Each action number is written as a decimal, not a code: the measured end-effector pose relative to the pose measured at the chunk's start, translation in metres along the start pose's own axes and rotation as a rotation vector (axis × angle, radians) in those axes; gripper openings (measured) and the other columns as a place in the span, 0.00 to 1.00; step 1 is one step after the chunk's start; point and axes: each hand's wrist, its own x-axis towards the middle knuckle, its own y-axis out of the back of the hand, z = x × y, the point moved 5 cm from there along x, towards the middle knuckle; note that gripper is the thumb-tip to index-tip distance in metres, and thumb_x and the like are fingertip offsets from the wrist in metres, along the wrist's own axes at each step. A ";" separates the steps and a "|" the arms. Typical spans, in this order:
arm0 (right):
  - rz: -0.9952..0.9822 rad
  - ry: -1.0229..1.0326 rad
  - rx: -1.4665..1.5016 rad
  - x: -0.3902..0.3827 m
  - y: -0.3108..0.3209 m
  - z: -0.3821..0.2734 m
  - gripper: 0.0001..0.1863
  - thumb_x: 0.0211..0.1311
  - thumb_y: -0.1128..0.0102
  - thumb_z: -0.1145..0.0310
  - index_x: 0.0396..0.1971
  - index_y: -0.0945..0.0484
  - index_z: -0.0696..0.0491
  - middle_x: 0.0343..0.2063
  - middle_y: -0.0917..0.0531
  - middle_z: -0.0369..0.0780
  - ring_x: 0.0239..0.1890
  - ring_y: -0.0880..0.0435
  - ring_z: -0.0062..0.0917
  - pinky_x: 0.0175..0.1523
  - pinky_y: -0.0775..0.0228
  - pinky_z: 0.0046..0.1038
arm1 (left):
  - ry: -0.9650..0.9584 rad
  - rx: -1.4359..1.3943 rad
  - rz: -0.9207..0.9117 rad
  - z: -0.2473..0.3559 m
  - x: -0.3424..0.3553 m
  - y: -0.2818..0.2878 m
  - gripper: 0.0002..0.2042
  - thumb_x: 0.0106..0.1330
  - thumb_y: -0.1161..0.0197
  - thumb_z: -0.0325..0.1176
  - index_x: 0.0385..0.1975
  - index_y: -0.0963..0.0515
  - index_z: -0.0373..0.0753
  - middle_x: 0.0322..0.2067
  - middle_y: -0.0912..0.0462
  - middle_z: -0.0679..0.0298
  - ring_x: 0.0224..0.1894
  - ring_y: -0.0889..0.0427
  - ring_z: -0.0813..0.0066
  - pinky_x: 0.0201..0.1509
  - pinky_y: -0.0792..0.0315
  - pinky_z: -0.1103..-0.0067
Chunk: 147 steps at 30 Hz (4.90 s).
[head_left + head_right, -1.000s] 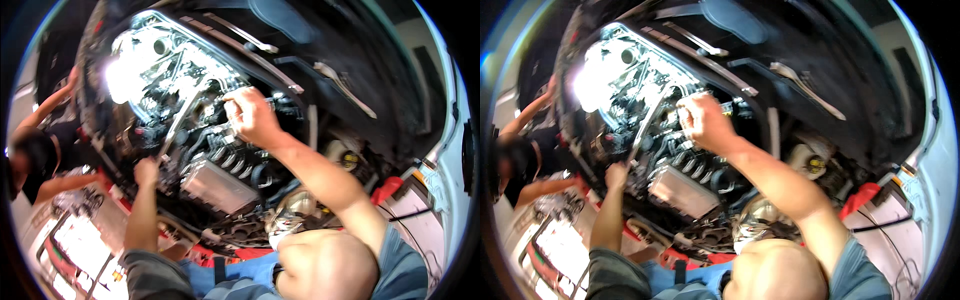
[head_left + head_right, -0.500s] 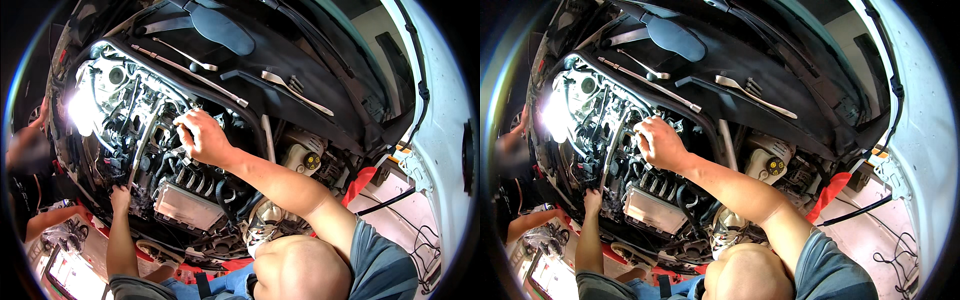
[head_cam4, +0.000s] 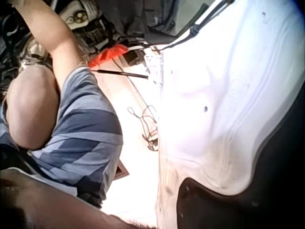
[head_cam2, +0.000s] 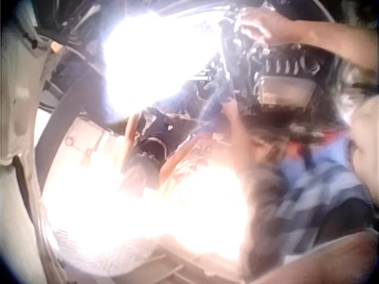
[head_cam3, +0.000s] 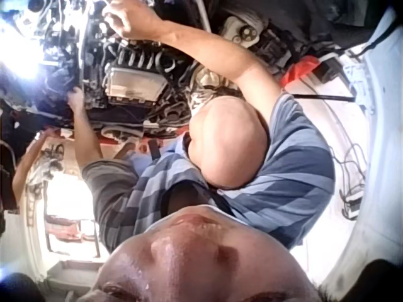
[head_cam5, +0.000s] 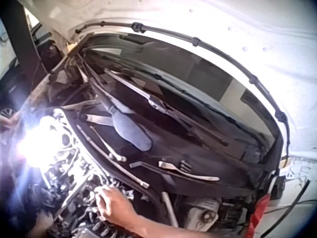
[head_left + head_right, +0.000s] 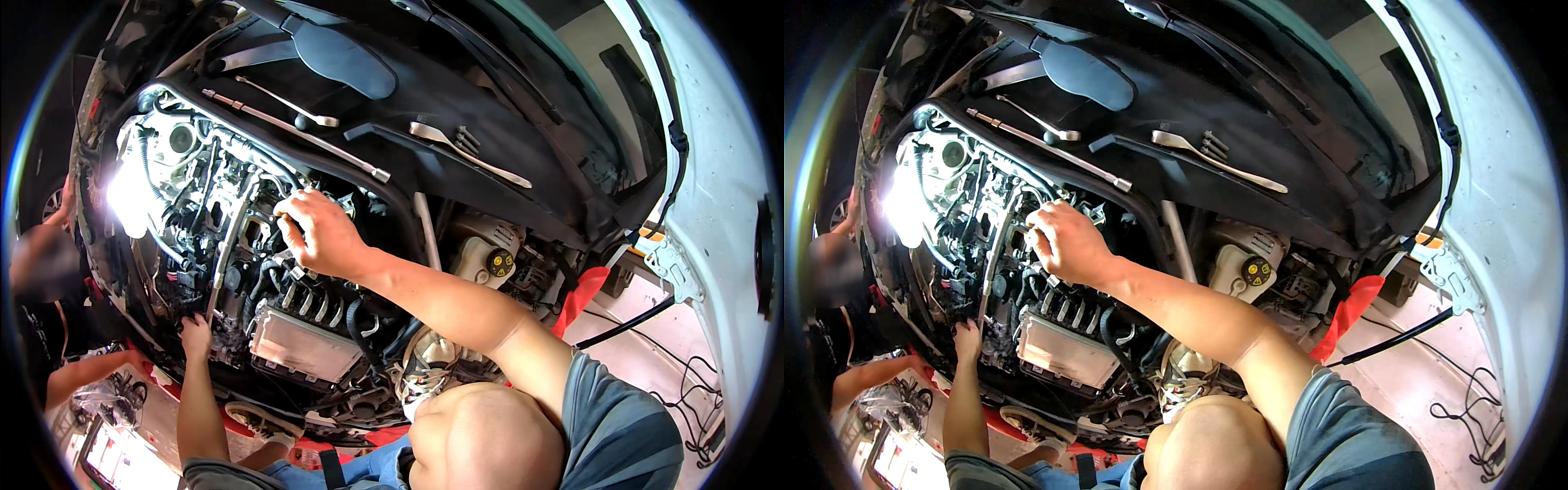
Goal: The person uses a socket wrench to unscrew bolts from a metal fuel rail assembly in the engine bay of a car, then lifts the rail with attached fuel injectors out of the engine and places it on the floor.
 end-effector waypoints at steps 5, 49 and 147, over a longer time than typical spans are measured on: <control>0.012 0.015 0.012 0.000 -0.001 0.000 0.04 0.54 0.44 0.78 0.31 0.26 0.58 0.27 0.23 0.45 0.34 0.24 0.40 0.40 0.32 0.37 | -0.119 0.107 -0.110 0.001 0.000 -0.001 0.19 0.67 0.57 0.41 0.38 0.26 0.29 0.35 0.21 0.38 0.42 0.23 0.39 0.48 0.31 0.56; -0.042 -0.024 0.049 0.000 -0.001 -0.001 0.06 0.56 0.45 0.74 0.33 0.25 0.60 0.30 0.23 0.46 0.38 0.24 0.39 0.44 0.32 0.36 | 0.160 0.078 -0.149 -0.016 0.008 -0.013 0.26 0.67 0.58 0.46 0.42 0.26 0.24 0.41 0.23 0.35 0.47 0.25 0.38 0.53 0.33 0.58; -0.740 -0.160 -0.863 -0.029 -0.273 -0.077 0.14 0.59 0.49 0.60 0.35 0.21 0.53 0.31 0.19 0.50 0.36 0.19 0.43 0.45 0.27 0.40 | 0.210 -1.091 -0.228 -0.037 -0.035 -0.049 0.28 0.71 0.60 0.51 0.34 0.23 0.29 0.27 0.19 0.47 0.31 0.18 0.51 0.38 0.28 0.63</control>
